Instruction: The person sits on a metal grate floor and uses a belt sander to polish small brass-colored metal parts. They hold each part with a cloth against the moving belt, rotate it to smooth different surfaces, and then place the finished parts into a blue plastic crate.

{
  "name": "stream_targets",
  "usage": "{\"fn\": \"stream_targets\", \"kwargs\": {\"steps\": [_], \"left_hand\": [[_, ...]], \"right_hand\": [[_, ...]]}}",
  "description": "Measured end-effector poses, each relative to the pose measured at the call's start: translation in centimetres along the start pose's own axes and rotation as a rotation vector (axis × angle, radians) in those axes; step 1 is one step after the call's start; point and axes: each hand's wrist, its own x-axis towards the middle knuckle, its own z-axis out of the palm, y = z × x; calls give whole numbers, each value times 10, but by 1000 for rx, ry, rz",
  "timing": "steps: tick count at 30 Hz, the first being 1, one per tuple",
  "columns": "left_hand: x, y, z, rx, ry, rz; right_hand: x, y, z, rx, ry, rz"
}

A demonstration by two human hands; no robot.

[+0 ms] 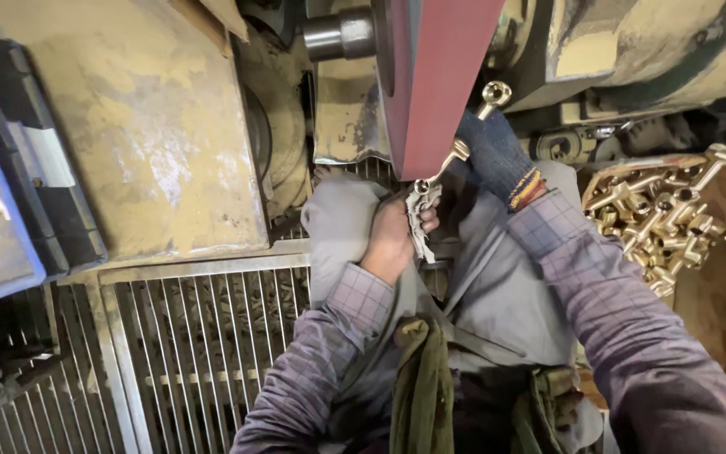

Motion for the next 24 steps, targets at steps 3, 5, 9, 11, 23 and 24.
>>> {"fn": "stream_targets", "kwargs": {"steps": [3, 5, 9, 11, 23, 24], "left_hand": [[0, 2, 1, 43, -75, 57], [-2, 7, 4, 71, -69, 86], [-20, 21, 19, 179, -50, 68], [-46, 27, 22, 291, -103, 31], [-112, 38, 41, 426, -242, -28], [-103, 40, 42, 437, -197, -30]], "right_hand": [[-14, -14, 7, 290, 121, 299], [-37, -44, 17, 533, 283, 587], [-103, -123, 28, 792, 423, 603], [-126, -145, 17, 928, 371, 573], [-88, -91, -40, -199, 191, -130], [-76, -78, -34, -207, 165, -93]]}}
